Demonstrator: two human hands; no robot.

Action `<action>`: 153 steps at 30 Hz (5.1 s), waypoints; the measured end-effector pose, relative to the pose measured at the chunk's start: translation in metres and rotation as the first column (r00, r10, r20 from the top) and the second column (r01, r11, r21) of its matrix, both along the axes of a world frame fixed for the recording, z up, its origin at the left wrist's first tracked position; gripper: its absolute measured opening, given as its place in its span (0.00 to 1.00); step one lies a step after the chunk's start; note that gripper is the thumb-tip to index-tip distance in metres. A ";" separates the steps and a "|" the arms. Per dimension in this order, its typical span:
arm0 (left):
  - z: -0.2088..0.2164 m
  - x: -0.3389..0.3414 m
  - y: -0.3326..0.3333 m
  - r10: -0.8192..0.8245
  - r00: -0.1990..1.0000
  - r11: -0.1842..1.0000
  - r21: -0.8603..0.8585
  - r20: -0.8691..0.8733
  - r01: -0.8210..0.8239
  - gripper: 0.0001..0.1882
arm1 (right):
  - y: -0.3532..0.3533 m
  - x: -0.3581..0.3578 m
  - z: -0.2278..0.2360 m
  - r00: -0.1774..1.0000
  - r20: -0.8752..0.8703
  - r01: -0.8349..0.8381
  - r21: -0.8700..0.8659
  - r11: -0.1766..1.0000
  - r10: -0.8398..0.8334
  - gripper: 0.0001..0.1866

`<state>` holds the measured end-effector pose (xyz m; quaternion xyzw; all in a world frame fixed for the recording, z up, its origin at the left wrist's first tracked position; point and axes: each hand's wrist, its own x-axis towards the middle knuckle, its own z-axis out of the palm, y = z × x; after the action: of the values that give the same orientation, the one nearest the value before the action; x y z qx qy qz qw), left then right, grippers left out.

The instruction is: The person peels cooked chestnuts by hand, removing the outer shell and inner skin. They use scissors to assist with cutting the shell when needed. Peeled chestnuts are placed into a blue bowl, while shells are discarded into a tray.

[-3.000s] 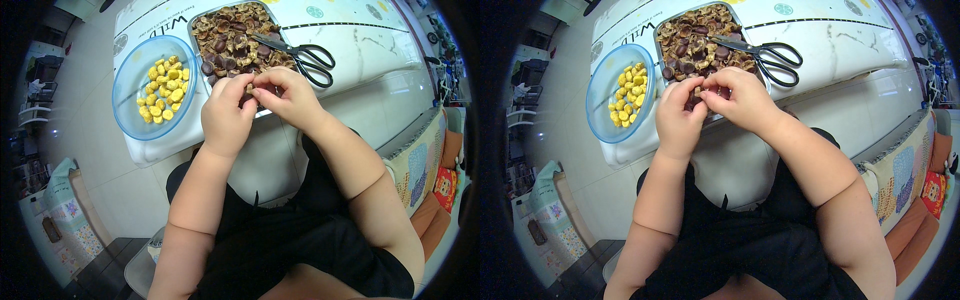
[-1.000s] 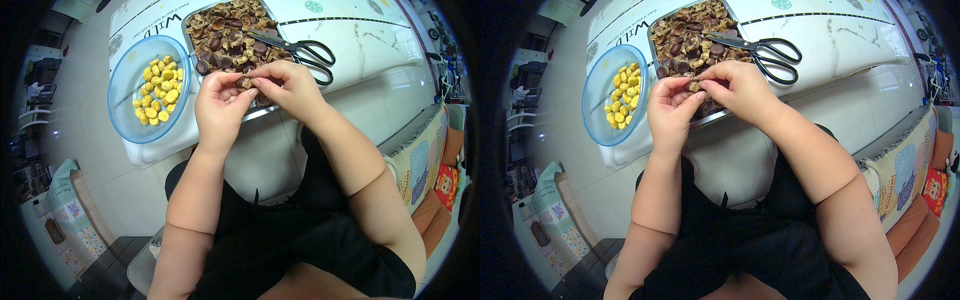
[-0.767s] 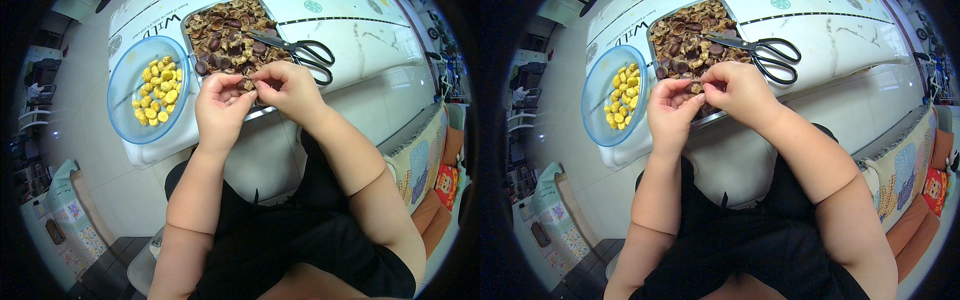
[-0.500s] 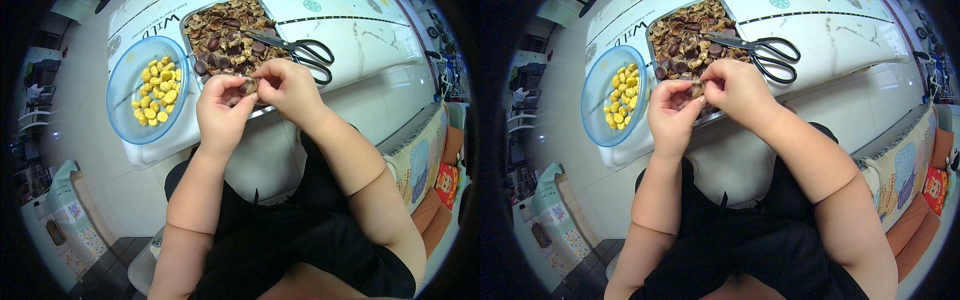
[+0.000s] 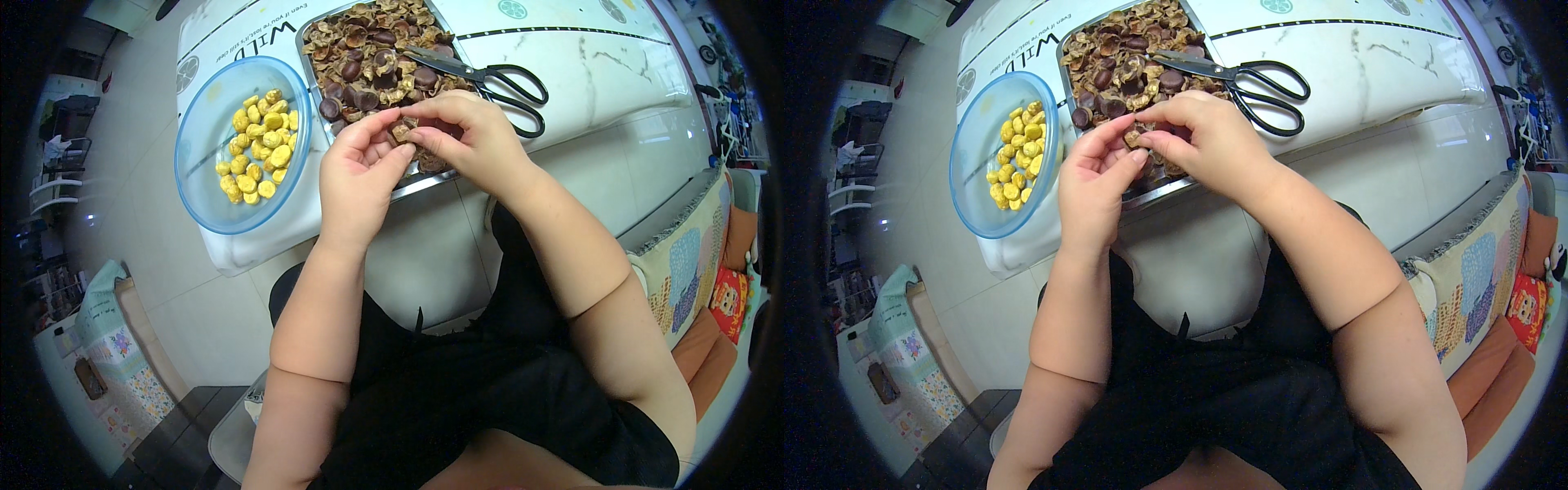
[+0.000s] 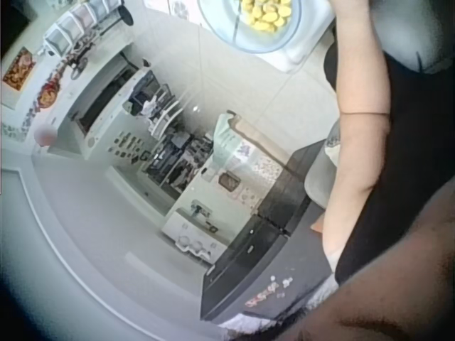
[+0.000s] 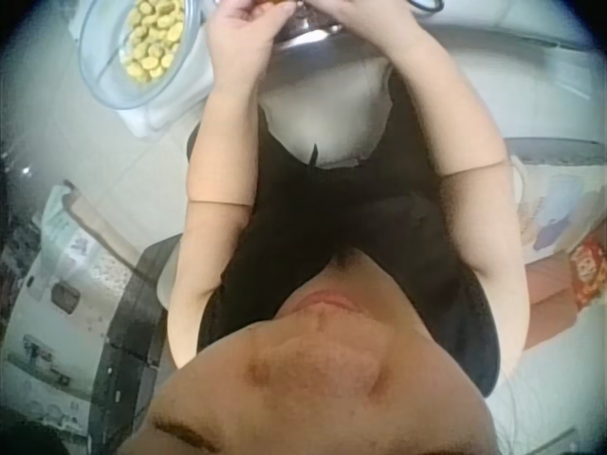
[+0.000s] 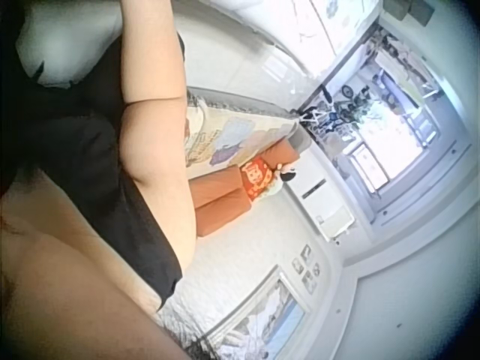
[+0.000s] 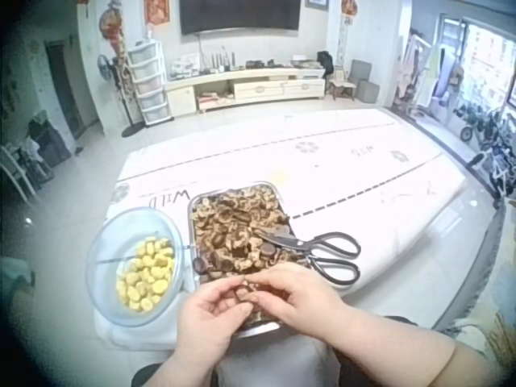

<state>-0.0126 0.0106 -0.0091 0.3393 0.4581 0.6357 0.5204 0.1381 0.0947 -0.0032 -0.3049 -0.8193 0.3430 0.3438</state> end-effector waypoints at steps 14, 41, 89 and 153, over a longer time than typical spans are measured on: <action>0.004 0.001 -0.002 0.028 0.994 1.000 0.008 -0.108 -0.028 0.14 | -0.001 0.002 0.003 0.996 -0.032 -0.085 -0.031 0.996 0.084 0.08; 0.001 0.004 -0.005 0.038 0.978 0.998 0.049 -0.203 -0.029 0.15 | -0.004 -0.008 -0.001 0.998 -0.044 0.047 -0.030 0.998 -0.049 0.08; 0.003 -0.004 0.001 0.013 0.981 0.986 -0.164 0.196 0.020 0.13 | -0.008 -0.005 -0.003 0.997 -0.058 -0.054 -0.080 0.995 0.049 0.12; -0.003 0.008 -0.002 0.178 0.955 0.984 0.040 -0.238 -0.174 0.12 | -0.010 -0.009 -0.004 0.996 -0.069 0.033 -0.283 0.959 -0.054 0.11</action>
<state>-0.0051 0.0090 -0.0116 0.3767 0.5404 0.6378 0.3991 0.1295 0.0843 -0.0067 -0.3552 -0.7416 0.4596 0.3356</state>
